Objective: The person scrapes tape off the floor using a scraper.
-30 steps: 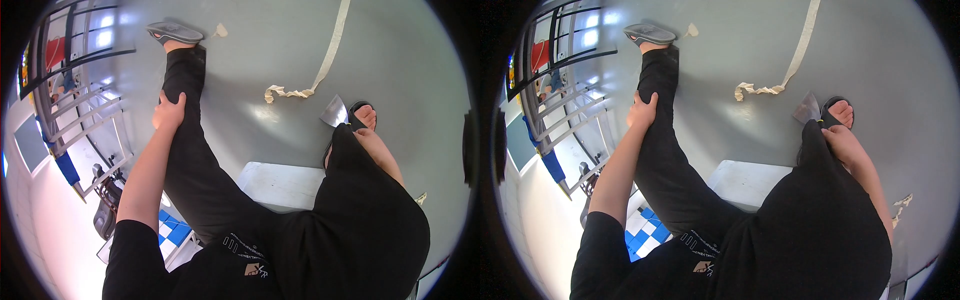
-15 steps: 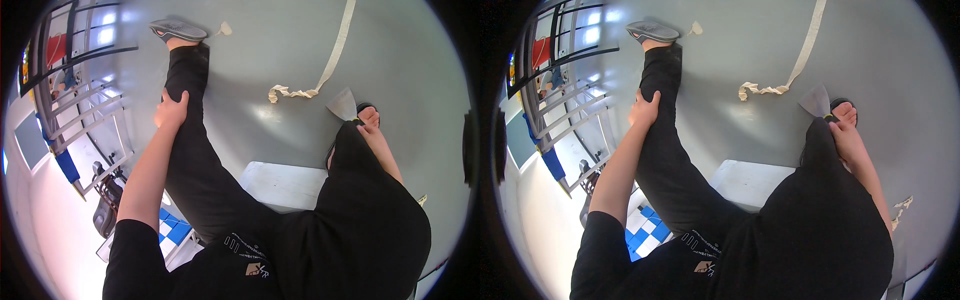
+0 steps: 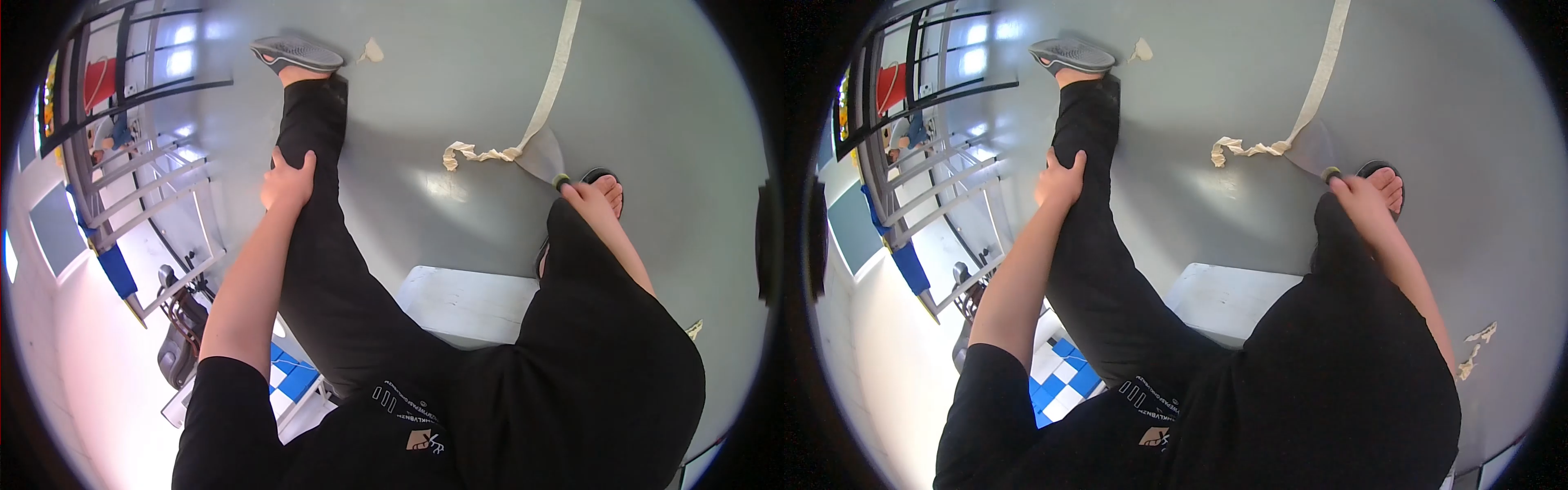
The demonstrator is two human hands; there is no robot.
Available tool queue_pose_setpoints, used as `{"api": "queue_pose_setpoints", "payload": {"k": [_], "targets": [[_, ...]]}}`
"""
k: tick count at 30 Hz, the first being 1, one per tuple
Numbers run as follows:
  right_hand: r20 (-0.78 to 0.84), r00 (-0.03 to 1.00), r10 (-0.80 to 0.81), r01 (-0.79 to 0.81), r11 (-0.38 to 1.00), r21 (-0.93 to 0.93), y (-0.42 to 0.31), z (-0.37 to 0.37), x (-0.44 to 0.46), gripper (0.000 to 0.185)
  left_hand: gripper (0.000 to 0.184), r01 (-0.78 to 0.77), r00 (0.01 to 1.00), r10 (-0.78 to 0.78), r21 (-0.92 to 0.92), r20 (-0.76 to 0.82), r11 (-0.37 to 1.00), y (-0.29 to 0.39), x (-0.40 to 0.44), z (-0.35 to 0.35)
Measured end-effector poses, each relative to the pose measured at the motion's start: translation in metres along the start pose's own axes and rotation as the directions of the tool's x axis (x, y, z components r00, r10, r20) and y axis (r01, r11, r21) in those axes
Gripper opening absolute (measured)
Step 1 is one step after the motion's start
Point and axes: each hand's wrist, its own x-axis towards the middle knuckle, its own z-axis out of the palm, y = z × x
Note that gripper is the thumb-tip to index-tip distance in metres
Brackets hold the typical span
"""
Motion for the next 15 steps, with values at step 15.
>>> {"api": "queue_pose_setpoints", "payload": {"k": [15], "targets": [[0.044,0.996,0.079,-0.084,0.988,0.131,0.0,0.011,0.013,0.04,0.085,-0.009,1.0,0.009,-0.049,-0.006,0.999,-0.003,0.005,0.008]]}}
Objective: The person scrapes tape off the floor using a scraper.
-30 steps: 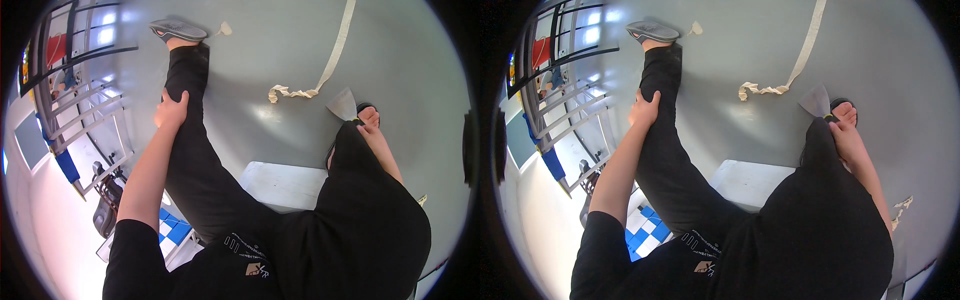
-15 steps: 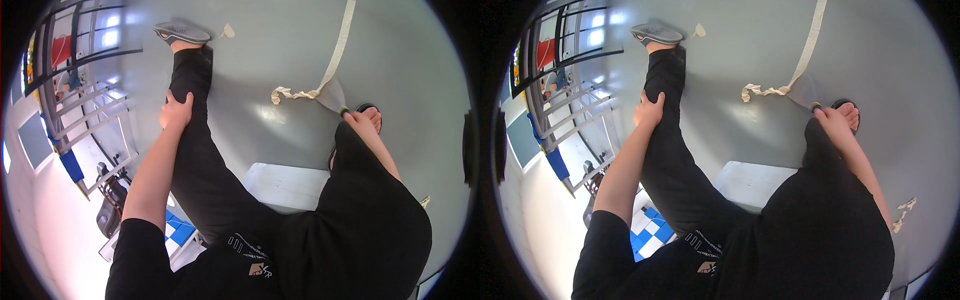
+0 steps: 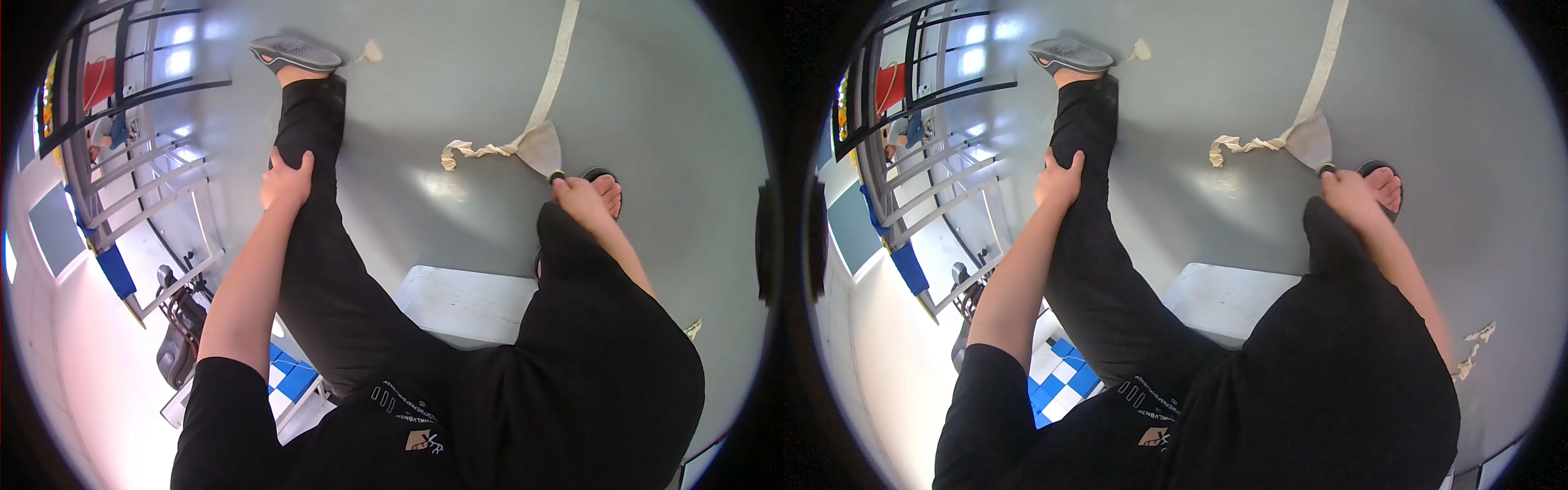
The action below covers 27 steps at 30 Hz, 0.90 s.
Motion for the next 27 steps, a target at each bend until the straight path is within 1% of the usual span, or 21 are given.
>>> {"api": "queue_pose_setpoints", "payload": {"k": [1,2,3,5,6,7,8,9,10,11,13,15,16,17,19,20,21,23,24,25,27], "targets": [[0.011,1.0,-0.011,0.011,1.0,0.002,-0.001,0.008,0.003,0.04,0.085,0.007,1.0,-0.007,-0.009,-0.007,1.0,0.0,-0.001,-0.002],[-0.026,0.998,0.061,-0.059,0.996,0.064,-0.019,0.003,-0.013,0.039,0.084,0.013,1.0,-0.013,-0.017,-0.008,1.0,0.001,-0.003,-0.002],[-0.025,0.997,0.067,-0.065,0.996,0.059,-0.018,-0.005,-0.023,0.039,0.084,0.01,1.0,-0.01,-0.019,-0.001,1.0,0.003,-0.005,-0.004],[0.081,0.981,0.178,-0.192,0.955,0.227,-0.011,-0.018,-0.031,0.04,0.085,0.018,1.0,-0.018,-0.016,0.023,1.0,0.003,-0.007,-0.009],[0.111,0.985,0.128,-0.144,0.979,0.146,0.013,-0.018,-0.03,0.041,0.085,0.02,1.0,-0.02,-0.015,0.024,1.0,0.003,-0.006,-0.008],[0.114,0.985,0.126,-0.142,0.979,0.147,0.034,-0.014,-0.032,0.041,0.084,0.01,1.0,-0.01,0.004,0.021,1.0,0.002,-0.006,-0.007],[0.097,0.987,0.128,-0.154,0.93,0.334,0.048,-0.01,-0.037,0.041,0.084,0.002,1.0,-0.002,0.022,0.015,1.0,0.002,-0.004,-0.007],[0.084,0.988,0.132,-0.156,0.846,0.51,0.059,-0.004,-0.037,0.041,0.084,0.009,1.0,-0.009,0.024,0.012,1.0,0.001,-0.003,-0.007],[0.032,0.991,0.132,-0.136,0.98,0.148,0.027,-0.018,-0.043,0.041,0.084,0.014,1.0,-0.014,0.019,0.023,1.0,0.001,-0.004,-0.007],[0.032,0.991,0.131,-0.134,0.98,0.15,0.015,-0.014,-0.027,0.041,0.085,0.014,0.999,-0.014,0.012,0.034,1.0,0.002,-0.004,-0.007],[0.085,0.993,0.087,-0.075,0.988,-0.138,0.001,-0.007,0.006,0.042,0.085,0.008,1.0,-0.008,0.007,0.003,1.0,-0.001,-0.001,0.0],[0.089,0.994,0.059,-0.058,0.998,-0.015,-0.017,0.002,-0.002,0.042,0.085,-0.006,1.0,0.006,-0.003,-0.019,1.0,0.001,0.0,0.0],[0.004,0.999,0.043,-0.043,0.999,0.009,-0.013,0.007,-0.01,0.042,0.085,0.002,1.0,-0.002,-0.012,0.0,1.0,0.002,-0.002,-0.004],[0.003,0.999,0.051,-0.051,0.999,0.001,-0.007,0.003,-0.017,0.042,0.085,0.015,1.0,-0.014,-0.02,0.017,1.0,0.002,-0.004,-0.005],[0.049,0.993,0.106,-0.113,0.979,0.167,0.006,-0.009,-0.026,0.041,0.085,0.012,1.0,-0.012,-0.023,0.017,1.0,0.003,-0.004,-0.005],[0.07,0.992,0.103,-0.115,0.976,0.187,0.016,-0.013,-0.032,0.04,0.085,0.004,1.0,-0.004,-0.004,0.022,1.0,0.003,-0.007,-0.008],[0.074,0.992,0.098,-0.111,0.975,0.193,0.015,-0.017,-0.04,0.04,0.086,-0.003,1.0,0.003,0.017,0.023,1.0,0.002,-0.008,-0.011],[0.098,0.976,0.193,-0.21,0.958,0.198,0.006,-0.025,-0.051,0.039,0.086,0.001,1.0,-0.001,0.036,-0.003,0.999,0.003,-0.004,-0.006],[0.076,0.981,0.177,-0.182,0.981,0.065,0.006,-0.023,-0.045,0.042,0.086,0.0,1.0,0.001,0.049,-0.017,0.999,0.001,-0.002,-0.003],[0.077,0.982,0.172,-0.177,0.982,0.07,0.002,-0.019,-0.029,0.042,0.086,0.003,1.0,-0.002,0.051,-0.023,0.999,-0.001,-0.001,-0.003],[0.087,0.992,0.087,-0.087,0.996,-0.012,-0.012,-0.01,0.0,0.045,0.085,0.012,1.0,-0.012,0.021,0.002,1.0,0.002,-0.002,-0.002]]}}
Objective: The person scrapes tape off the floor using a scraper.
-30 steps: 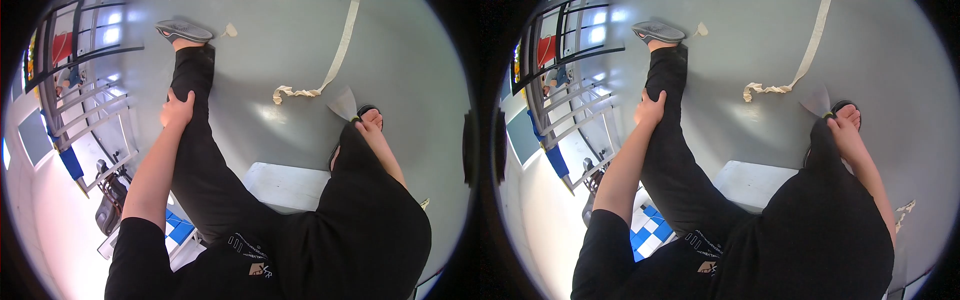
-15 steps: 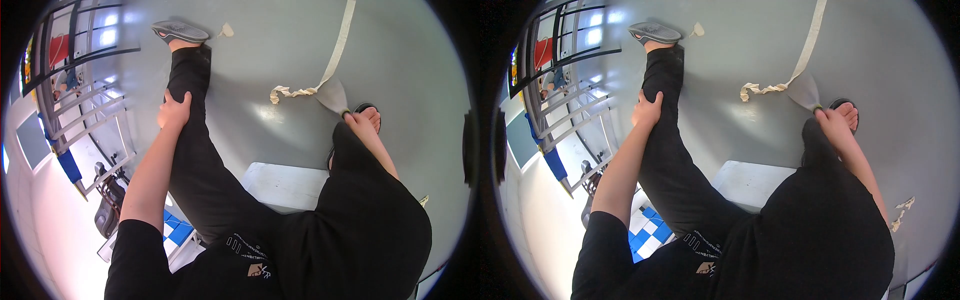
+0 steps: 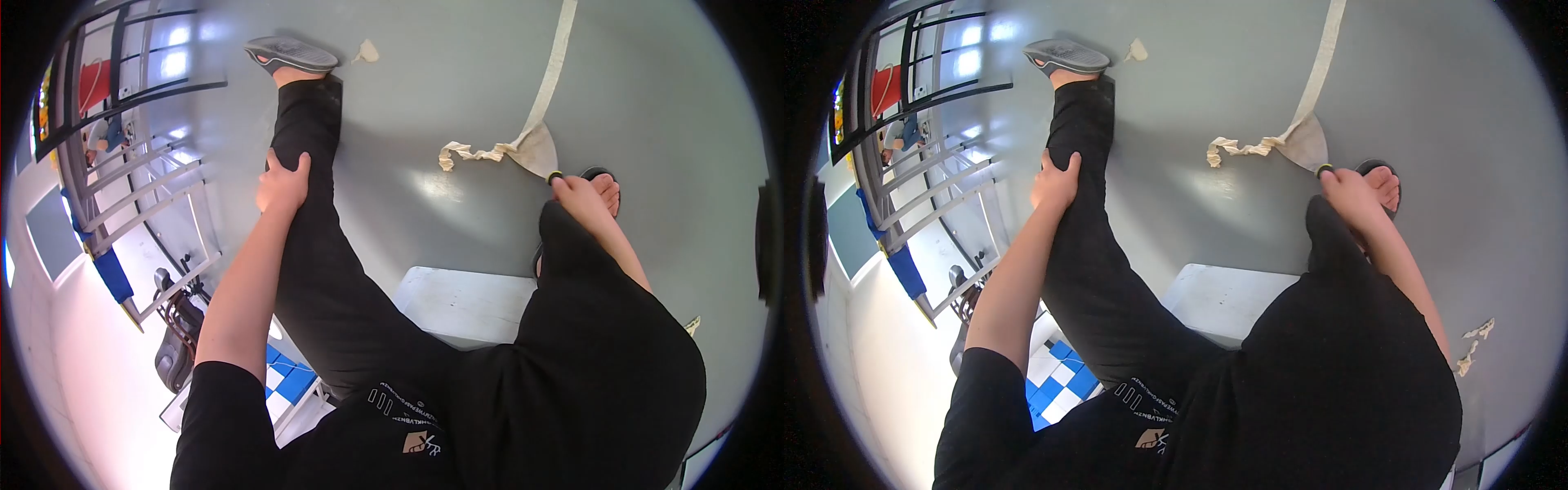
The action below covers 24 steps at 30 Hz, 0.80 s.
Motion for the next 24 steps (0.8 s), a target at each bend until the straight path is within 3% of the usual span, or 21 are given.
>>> {"api": "queue_pose_setpoints", "payload": {"k": [2,4,6,7,8,10,11,16,17,20,22,24], "targets": [[-0.006,1.0,-0.001,0.001,0.997,-0.072,-0.015,0.009,-0.005,0.046,0.085,-0.002,1.0,0.002,-0.015,-0.002,1.0,0.001,-0.004,-0.004],[-0.088,0.995,-0.04,0.039,0.999,-0.009,-0.006,0.011,-0.018,0.045,0.085,-0.004,1.0,0.004,-0.027,0.003,1.0,0.003,-0.006,-0.004],[-0.008,0.999,0.047,-0.045,0.987,0.154,-0.004,-0.006,-0.033,0.045,0.085,0.001,1.0,-0.001,-0.013,0.028,1.0,0.001,-0.005,-0.007],[-0.019,0.997,-0.075,0.076,0.993,0.095,0.026,-0.001,-0.024,0.045,0.085,0.006,1.0,-0.006,-0.01,0.026,1.0,0.0,-0.004,-0.005],[-0.015,0.997,-0.079,0.08,0.992,0.099,0.024,-0.004,-0.032,0.045,0.085,-0.011,1.0,0.011,0.011,0.014,1.0,-0.001,-0.002,-0.002],[0.009,0.993,0.119,-0.119,0.978,0.174,0.018,-0.012,-0.044,0.046,0.085,-0.019,1.0,0.019,0.038,-0.008,0.999,-0.001,0.0,-0.002],[0.012,0.998,0.057,-0.058,0.995,0.086,0.037,-0.007,-0.027,0.048,0.085,-0.009,1.0,0.009,0.03,0.006,1.0,0.0,-0.002,-0.003],[0.014,1.0,-0.003,0.003,1.0,-0.003,-0.016,0.006,-0.005,0.043,0.086,-0.018,0.999,0.017,-0.021,-0.03,1.0,-0.002,0.001,0.004],[-0.08,0.997,-0.008,0.008,1.0,-0.009,-0.017,0.012,-0.013,0.044,0.086,-0.026,0.999,0.026,-0.023,-0.023,0.999,0.001,-0.001,0.003],[-0.01,1.0,-0.029,0.03,0.992,0.126,0.005,0.001,-0.025,0.048,0.086,0.008,1.0,-0.008,-0.02,0.017,1.0,0.002,-0.006,-0.006],[-0.003,0.995,-0.104,0.104,0.991,0.081,0.03,0.003,-0.028,0.049,0.086,-0.011,1.0,0.011,-0.001,0.029,1.0,0.002,-0.007,-0.01],[0.03,0.998,0.06,-0.062,0.996,0.068,0.019,-0.003,-0.036,0.048,0.086,-0.007,1.0,0.007,0.007,0.022,1.0,0.001,-0.002,-0.005]]}}
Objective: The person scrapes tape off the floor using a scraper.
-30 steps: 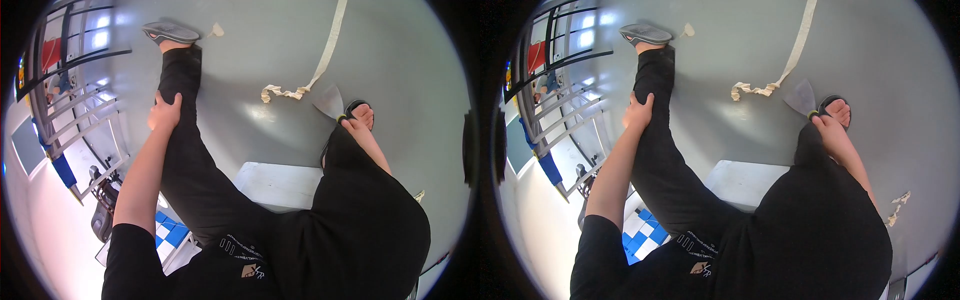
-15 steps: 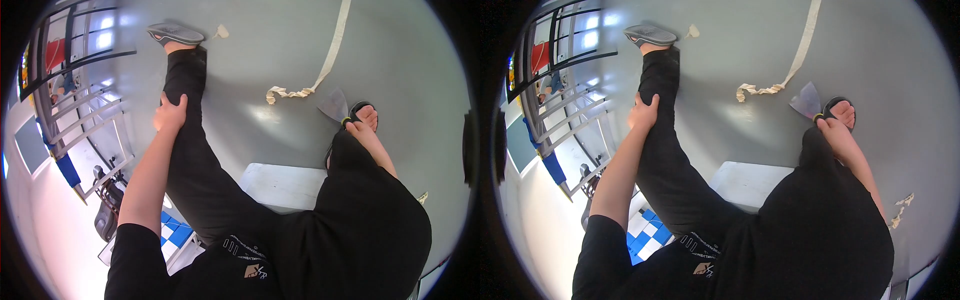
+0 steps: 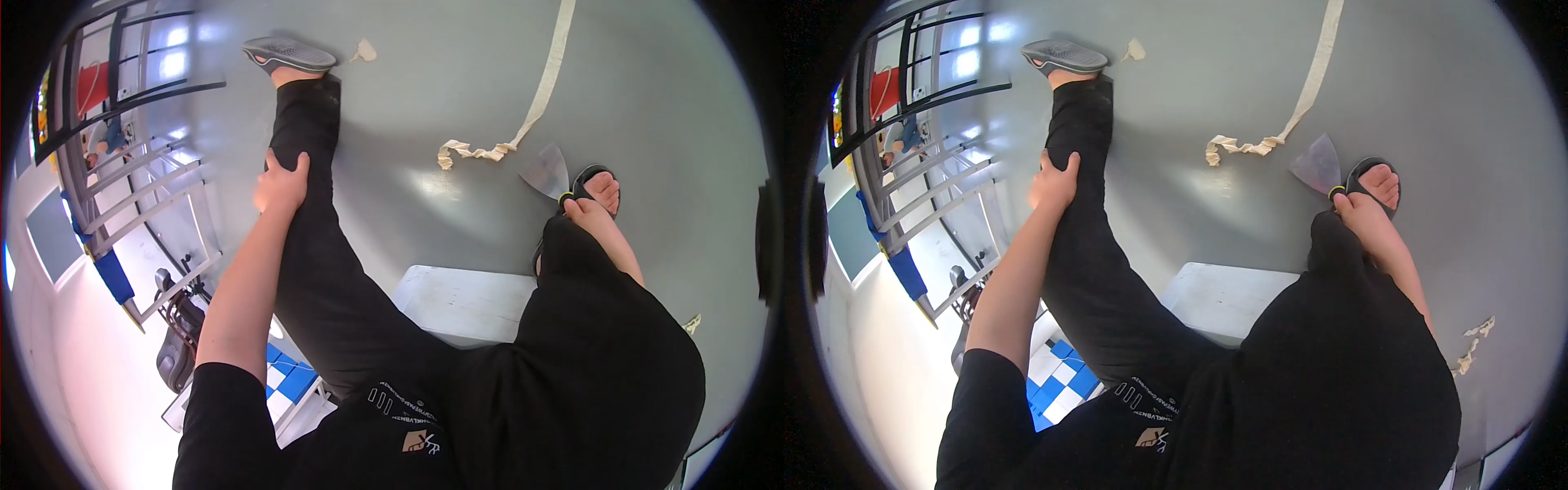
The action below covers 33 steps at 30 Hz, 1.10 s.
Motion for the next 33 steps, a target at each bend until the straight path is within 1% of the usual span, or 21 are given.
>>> {"api": "queue_pose_setpoints", "payload": {"k": [1,2,4,5,7,8,10,11,13,17,19,20,22,23,24,26,27,28,30,31,33], "targets": [[0.028,0.999,0.02,-0.018,0.998,-0.067,-0.009,-0.004,0.002,0.047,0.085,-0.004,1.0,0.004,0.005,-0.001,1.0,-0.001,0.002,0.003],[0.029,0.999,0.017,-0.015,0.998,-0.063,-0.017,0.0,0.016,0.047,0.085,-0.003,1.0,0.003,0.008,-0.005,1.0,-0.003,0.003,0.003],[0.096,0.99,-0.106,0.119,0.982,-0.147,-0.023,0.014,0.047,0.047,0.085,0.002,1.0,-0.002,-0.008,-0.013,1.0,-0.002,0.002,0.005],[0.091,0.991,-0.101,0.113,0.983,-0.147,-0.023,0.023,0.048,0.047,0.085,-0.005,1.0,0.005,-0.009,-0.012,1.0,0.0,0.001,0.005],[0.054,0.993,-0.102,0.104,0.994,-0.037,-0.021,0.036,0.047,0.048,0.085,0.025,1.0,-0.025,-0.028,-0.005,0.999,0.001,0.0,0.003],[0.054,0.993,-0.1,0.103,0.994,-0.039,-0.016,0.035,0.046,0.048,0.085,0.025,1.0,-0.025,-0.03,-0.003,0.999,0.001,0.001,0.003],[0.075,0.984,-0.163,0.148,0.973,0.176,-0.004,0.03,0.043,0.05,0.086,0.021,1.0,-0.021,-0.014,-0.011,1.0,-0.001,0.001,0.005],[0.078,0.984,-0.161,0.146,0.974,0.172,-0.007,0.028,0.039,0.05,0.086,0.022,1.0,-0.022,-0.016,-0.007,1.0,-0.001,0.002,0.006],[0.022,0.999,-0.033,0.034,0.999,-0.036,-0.015,0.02,0.027,0.048,0.086,0.006,1.0,-0.006,-0.013,-0.01,1.0,-0.002,0.003,0.004],[-0.009,0.997,-0.077,0.076,0.995,-0.057,-0.003,0.01,0.005,0.042,0.085,-0.011,1.0,0.011,0.004,-0.01,1.0,-0.002,0.003,0.002],[-0.152,0.985,-0.08,0.099,0.987,0.127,0.006,0.004,-0.008,0.036,0.085,0.016,1.0,-0.017,-0.008,-0.01,1.0,0.0,0.001,0.001],[-0.155,0.985,-0.075,0.094,0.988,0.124,0.007,-0.002,-0.016,0.036,0.085,0.012,1.0,-0.012,-0.01,-0.005,1.0,0.0,0.001,0.003],[-0.252,0.967,-0.025,0.086,0.968,0.234,0.007,-0.016,-0.029,0.032,0.086,0.002,1.0,-0.003,-0.011,-0.027,1.0,-0.002,0.003,0.003],[-0.189,0.98,0.057,0.013,0.935,0.354,0.009,-0.022,-0.03,0.031,0.086,0.009,1.0,-0.009,-0.012,-0.015,1.0,-0.001,0.003,0.002],[-0.192,0.979,0.061,0.011,0.935,0.354,0.003,-0.029,-0.038,0.031,0.086,0.004,1.0,-0.004,-0.013,-0.014,1.0,-0.001,0.001,0.002],[-0.162,0.963,0.216,-0.105,0.851,0.514,-0.015,-0.043,-0.053,0.035,0.085,0.027,1.0,-0.028,-0.013,-0.015,1.0,0.001,-0.001,0.0],[-0.229,0.954,0.193,-0.051,0.858,0.512,-0.006,-0.043,-0.052,0.038,0.085,0.026,0.999,-0.026,-0.013,-0.019,1.0,0.002,-0.002,0.0],[-0.229,0.954,0.191,-0.047,0.855,0.516,-0.006,-0.045,-0.053,0.038,0.085,0.021,1.0,-0.021,0.004,-0.018,1.0,0.002,-0.003,-0.001],[-0.256,0.949,0.181,0.023,0.774,0.633,-0.006,-0.05,-0.056,0.038,0.085,0.019,0.999,-0.019,0.028,-0.032,0.999,0.001,-0.003,-0.002],[-0.255,0.951,0.175,0.032,0.766,0.642,-0.006,-0.051,-0.057,0.038,0.086,0.003,0.999,-0.002,0.024,-0.042,1.0,-0.001,-0.001,0.002],[-0.268,0.95,0.161,0.089,0.682,0.726,-0.005,-0.051,-0.057,0.036,0.086,0.0,0.998,0.002,0.032,-0.061,0.999,-0.003,0.003,0.009]]}}
